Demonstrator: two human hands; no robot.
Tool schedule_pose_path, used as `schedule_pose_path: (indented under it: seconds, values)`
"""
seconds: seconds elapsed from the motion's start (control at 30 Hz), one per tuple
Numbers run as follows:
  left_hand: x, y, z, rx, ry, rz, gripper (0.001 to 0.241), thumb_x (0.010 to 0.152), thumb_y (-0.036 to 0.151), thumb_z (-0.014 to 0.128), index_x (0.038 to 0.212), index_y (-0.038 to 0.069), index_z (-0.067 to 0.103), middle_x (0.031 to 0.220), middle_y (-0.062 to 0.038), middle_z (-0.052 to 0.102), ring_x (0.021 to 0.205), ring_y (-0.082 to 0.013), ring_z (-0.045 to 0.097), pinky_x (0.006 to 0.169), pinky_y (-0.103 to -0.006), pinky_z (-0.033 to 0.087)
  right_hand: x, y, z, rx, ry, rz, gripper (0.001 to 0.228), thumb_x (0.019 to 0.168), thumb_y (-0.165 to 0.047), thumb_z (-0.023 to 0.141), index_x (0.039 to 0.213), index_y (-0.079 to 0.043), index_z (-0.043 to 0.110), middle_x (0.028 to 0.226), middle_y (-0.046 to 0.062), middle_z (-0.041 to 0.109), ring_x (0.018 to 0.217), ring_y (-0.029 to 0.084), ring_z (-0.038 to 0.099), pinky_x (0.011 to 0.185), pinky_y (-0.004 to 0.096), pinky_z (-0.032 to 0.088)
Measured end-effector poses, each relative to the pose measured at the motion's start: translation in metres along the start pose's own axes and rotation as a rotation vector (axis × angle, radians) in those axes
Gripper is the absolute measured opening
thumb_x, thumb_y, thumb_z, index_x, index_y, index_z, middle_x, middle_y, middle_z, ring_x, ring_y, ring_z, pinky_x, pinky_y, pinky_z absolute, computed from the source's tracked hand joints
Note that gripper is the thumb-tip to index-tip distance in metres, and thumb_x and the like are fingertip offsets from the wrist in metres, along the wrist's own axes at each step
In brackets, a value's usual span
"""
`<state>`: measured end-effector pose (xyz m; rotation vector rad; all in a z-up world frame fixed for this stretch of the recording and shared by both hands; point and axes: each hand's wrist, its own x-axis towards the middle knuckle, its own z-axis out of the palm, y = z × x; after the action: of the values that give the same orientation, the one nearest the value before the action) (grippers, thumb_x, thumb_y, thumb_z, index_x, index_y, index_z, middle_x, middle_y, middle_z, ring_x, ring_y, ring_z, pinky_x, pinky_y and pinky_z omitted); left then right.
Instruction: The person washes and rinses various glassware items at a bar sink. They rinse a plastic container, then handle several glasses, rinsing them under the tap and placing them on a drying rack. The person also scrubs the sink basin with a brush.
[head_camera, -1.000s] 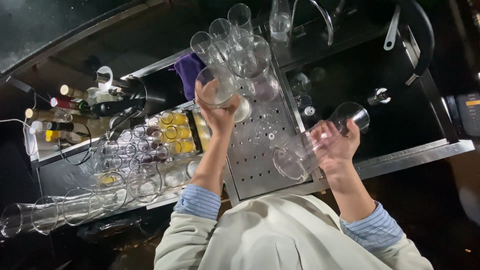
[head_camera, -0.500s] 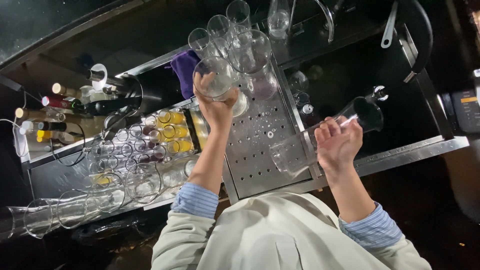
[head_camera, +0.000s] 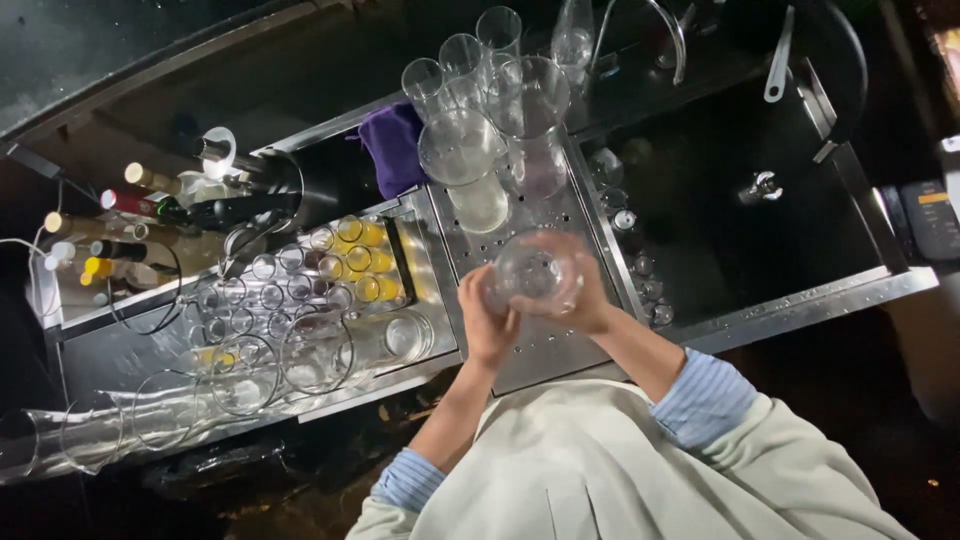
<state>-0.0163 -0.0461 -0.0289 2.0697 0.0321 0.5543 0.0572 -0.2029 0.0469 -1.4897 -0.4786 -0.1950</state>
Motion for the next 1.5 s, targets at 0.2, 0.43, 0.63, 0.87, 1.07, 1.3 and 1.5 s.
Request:
schedule_pose_path:
  seconds: [0.2,0.43,0.63,0.87,1.07,1.3,1.5]
  values:
    - [-0.010,0.006,-0.003,-0.010,-0.056,-0.089,0.062,0.078,-0.002,0.077,0.134,0.005,0.051,0.121,-0.015,0.053,0.110,-0.0333,0.060,0.095,-0.0431,0.051,0.001,0.002,0.017,-0.201,-0.064,0.107,0.102,0.059,-0.051,0.098,0.138,-0.005,0.055,0.123,0.016,0.071,0.110,0.034,0.070,0.092,0.047,0.059]
    - [-0.043,0.011,-0.022,-0.025,-0.054,-0.090,0.031,0.085,-0.004,0.074,0.111,0.012,0.075,0.095,-0.006,0.070,0.082,-0.0229,0.071,0.075,-0.0339,0.058,-0.015,-0.009,-0.023,-0.464,-0.062,-0.157,0.099,0.084,-0.069,0.067,0.150,0.001,0.040,0.143,0.020,0.055,0.142,0.039,0.041,0.118,0.051,0.029]
    - [-0.088,0.028,-0.044,0.040,-0.008,-0.276,0.024,0.087,0.001,0.075,0.105,0.018,0.076,0.086,-0.002,0.070,0.075,-0.0197,0.071,0.066,-0.0307,0.059,-0.040,-0.034,-0.039,-0.318,0.133,-0.603,0.056,0.090,-0.018,0.067,0.131,0.010,0.043,0.117,0.025,0.054,0.106,0.041,0.057,0.093,0.049,0.045]
    - [-0.116,0.072,-0.062,0.012,0.068,-0.673,0.014,0.094,0.012,0.073,0.105,0.019,0.076,0.083,-0.003,0.065,0.073,-0.0154,0.070,0.070,-0.0264,0.058,-0.110,0.007,-0.019,-0.166,-0.795,0.354,0.032,0.087,-0.002,0.067,0.115,-0.013,0.076,0.105,0.010,0.081,0.093,0.030,0.078,0.077,0.038,0.063]
    - [-0.145,0.056,-0.096,0.129,0.276,-0.642,0.019,0.100,0.019,0.065,0.111,0.008,0.076,0.084,-0.012,0.077,0.073,-0.0216,0.076,0.067,-0.0351,0.060,-0.073,-0.033,0.042,-0.144,-0.859,0.223,0.089,0.076,0.008,0.065,0.156,-0.017,0.035,0.163,0.028,0.022,0.139,0.048,0.045,0.104,0.061,0.051]
    - [-0.146,-0.007,-0.169,0.126,0.726,-0.325,0.064,0.091,0.010,0.071,0.145,0.005,0.039,0.147,-0.014,0.042,0.128,-0.0236,0.055,0.104,-0.0370,0.049,-0.068,-0.041,0.129,-0.108,-0.560,0.048,0.111,0.079,-0.054,0.084,0.158,-0.001,0.029,0.158,0.030,0.036,0.144,0.051,0.034,0.115,0.064,0.032]
    - [-0.112,-0.031,-0.226,0.176,0.740,-0.079,0.083,0.082,0.017,0.082,0.148,0.000,0.036,0.150,-0.019,0.033,0.138,-0.0308,0.041,0.110,-0.0450,0.041,-0.079,-0.036,0.181,-0.230,-0.455,0.045,0.115,0.066,-0.056,0.093,0.149,0.005,0.042,0.144,0.033,0.049,0.125,0.054,0.053,0.103,0.066,0.043]
